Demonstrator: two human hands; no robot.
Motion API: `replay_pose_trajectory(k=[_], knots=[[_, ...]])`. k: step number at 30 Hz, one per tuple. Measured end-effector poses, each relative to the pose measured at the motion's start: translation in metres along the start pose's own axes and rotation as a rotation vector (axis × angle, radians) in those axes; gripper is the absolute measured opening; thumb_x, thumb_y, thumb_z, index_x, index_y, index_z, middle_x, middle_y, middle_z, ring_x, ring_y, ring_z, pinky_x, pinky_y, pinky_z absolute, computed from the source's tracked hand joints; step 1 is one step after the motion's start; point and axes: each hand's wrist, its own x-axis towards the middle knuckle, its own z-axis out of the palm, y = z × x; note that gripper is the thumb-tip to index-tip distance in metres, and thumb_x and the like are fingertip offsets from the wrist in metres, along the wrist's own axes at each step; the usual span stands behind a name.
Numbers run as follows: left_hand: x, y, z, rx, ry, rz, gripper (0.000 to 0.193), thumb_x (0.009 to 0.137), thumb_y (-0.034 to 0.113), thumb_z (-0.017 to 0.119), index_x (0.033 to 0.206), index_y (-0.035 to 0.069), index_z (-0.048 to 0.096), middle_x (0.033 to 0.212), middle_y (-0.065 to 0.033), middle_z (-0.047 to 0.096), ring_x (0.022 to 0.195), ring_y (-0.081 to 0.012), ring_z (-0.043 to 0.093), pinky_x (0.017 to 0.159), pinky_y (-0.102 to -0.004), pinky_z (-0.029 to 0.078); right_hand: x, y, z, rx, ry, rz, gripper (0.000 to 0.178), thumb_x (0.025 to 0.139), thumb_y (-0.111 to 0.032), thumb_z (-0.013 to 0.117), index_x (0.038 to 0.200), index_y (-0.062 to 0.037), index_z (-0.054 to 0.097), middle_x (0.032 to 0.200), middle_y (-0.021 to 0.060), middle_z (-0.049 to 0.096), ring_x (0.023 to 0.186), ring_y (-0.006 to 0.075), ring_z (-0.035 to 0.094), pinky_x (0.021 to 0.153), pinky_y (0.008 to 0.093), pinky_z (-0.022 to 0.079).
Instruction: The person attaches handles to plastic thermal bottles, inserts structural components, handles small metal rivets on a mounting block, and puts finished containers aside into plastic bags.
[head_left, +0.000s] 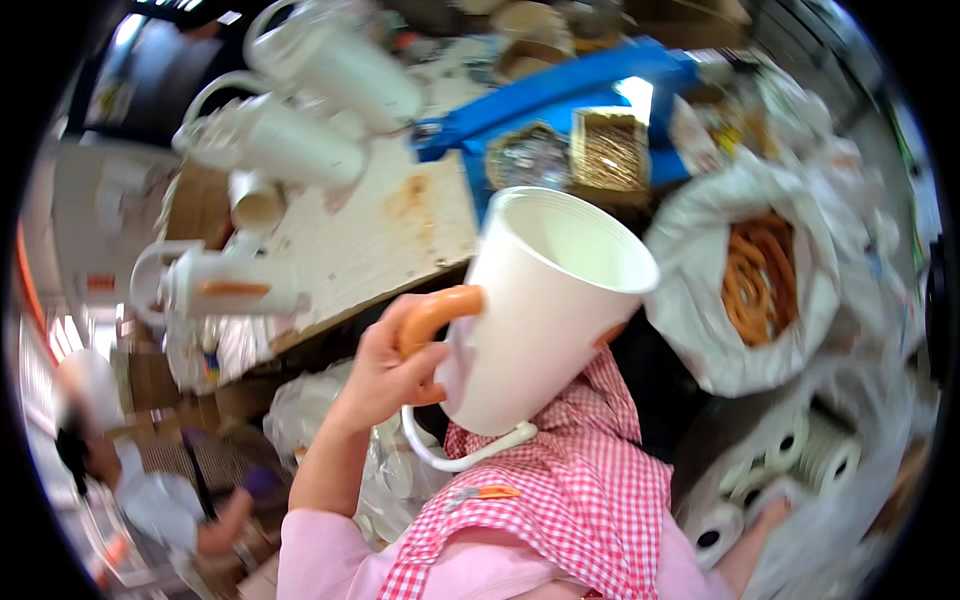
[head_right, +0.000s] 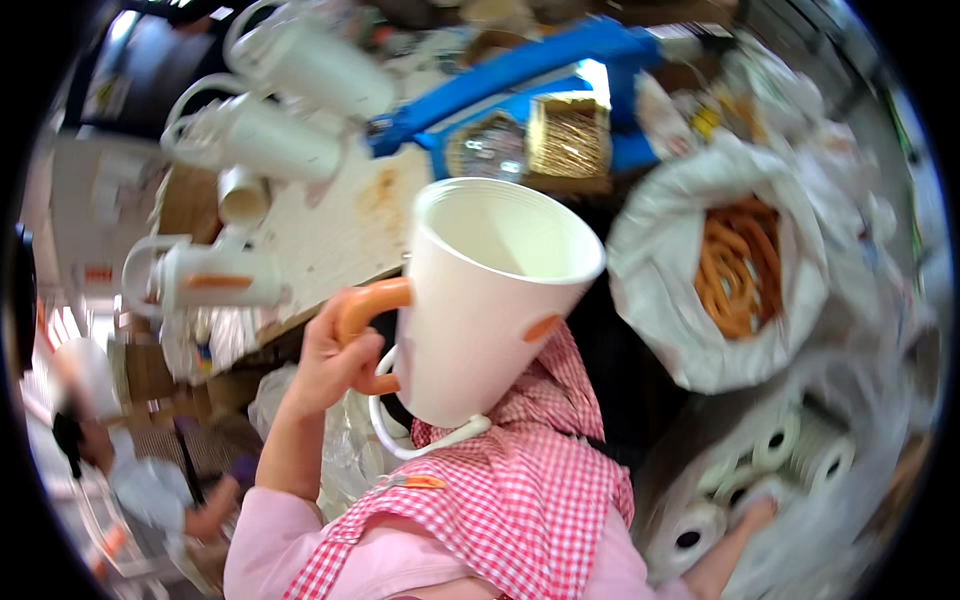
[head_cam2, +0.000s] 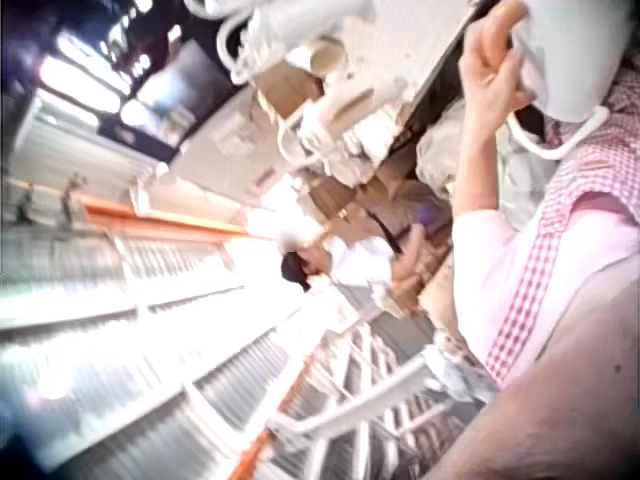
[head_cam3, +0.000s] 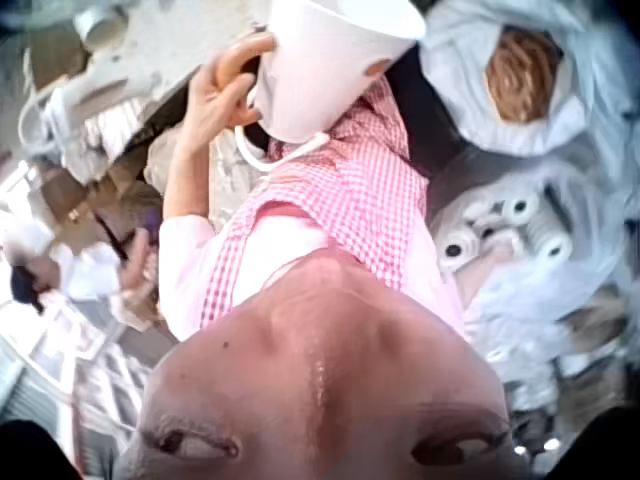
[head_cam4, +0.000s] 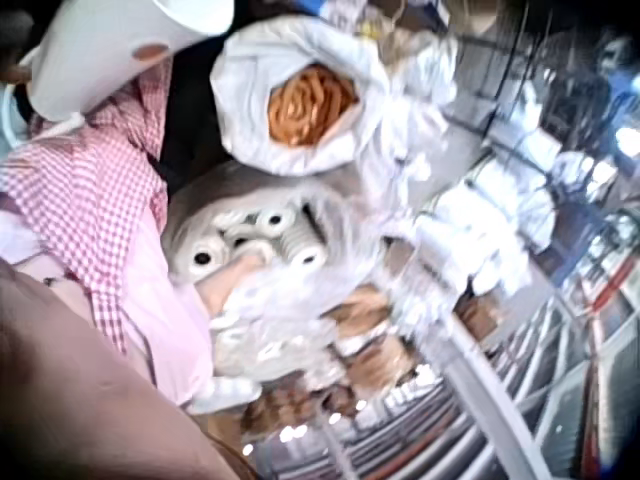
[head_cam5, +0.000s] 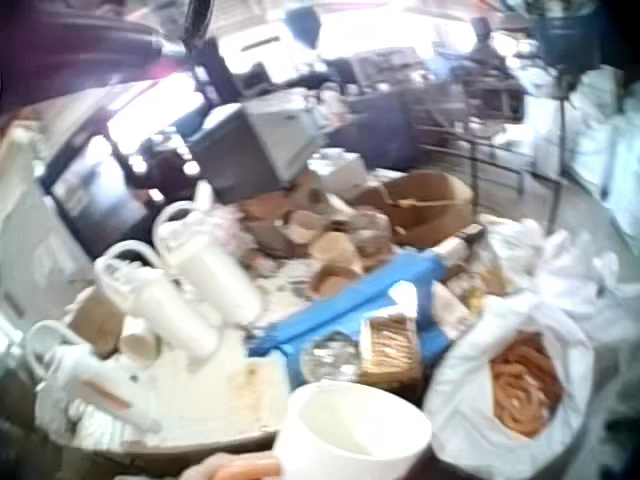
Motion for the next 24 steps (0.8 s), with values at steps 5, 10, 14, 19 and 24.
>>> replay_pose_trajectory(k=[5,10,14,19,24], knots=[[0.005,-0.017,0.018,0.194,-0.145,0.163,0.053,0.091,0.005,0.066,0.142,0.003,0.052,0.126,-0.0087,0.06,0.105,-0.0131,0.058,0.088,-0.027,0.049,0.014,-0.145,-0.102,0.252,0.453,0.134,0.052,0.102,-0.043,0.053,0.121,0.0031,0.069,0.111,0.0258,0.071,0.095,0.0348,0.069,0.084,0.042,0.054],[-0.003,-0.038,0.021,0.106,-0.136,0.278,0.054,0.084,0.007,0.066,0.137,-0.003,0.055,0.152,-0.0178,0.049,0.133,-0.0191,0.051,0.109,-0.0343,0.04,-0.047,-0.443,-0.127,0.914,0.204,-0.55,0.047,0.086,-0.033,0.074,0.119,0.0005,0.07,0.104,0.017,0.068,0.091,0.0296,0.063,0.081,0.0439,0.052],[-0.012,-0.049,0.013,0.231,-0.126,0.281,0.05,0.083,0.007,0.066,0.131,-0.004,0.058,0.151,-0.0197,0.049,0.122,-0.0177,0.059,0.098,-0.0286,0.047,-0.187,-0.632,-0.133,1.07,-0.32,-1.51,0.066,0.063,-0.032,0.092,0.117,-0.0012,0.071,0.106,0.0111,0.063,0.095,0.0262,0.059,0.082,0.0387,0.049],[-0.01,-0.059,0.008,0.161,-0.047,0.364,0.046,0.083,0.008,0.067,0.127,-0.005,0.061,0.149,-0.0198,0.052,0.124,-0.0208,0.059,0.099,-0.0305,0.047,-0.203,-0.654,-0.149,0.795,-0.555,-1.685,0.065,0.06,-0.032,0.09,0.115,-0.0023,0.072,0.093,0.0084,0.06,0.085,0.0249,0.055,0.076,0.0372,0.044],[-0.012,-0.046,0.014,0.278,-0.078,0.455,0.035,0.08,0.011,0.078,0.111,0.0,0.067,0.124,-0.0258,0.067,0.13,-0.0347,0.058,0.095,-0.0352,0.051,-0.218,-0.658,-0.147,0.652,-0.534,-1.708,0.062,0.065,-0.034,0.088,0.115,-0.0023,0.072,0.09,0.0081,0.058,0.082,0.0243,0.054,0.074,0.0353,0.043]])
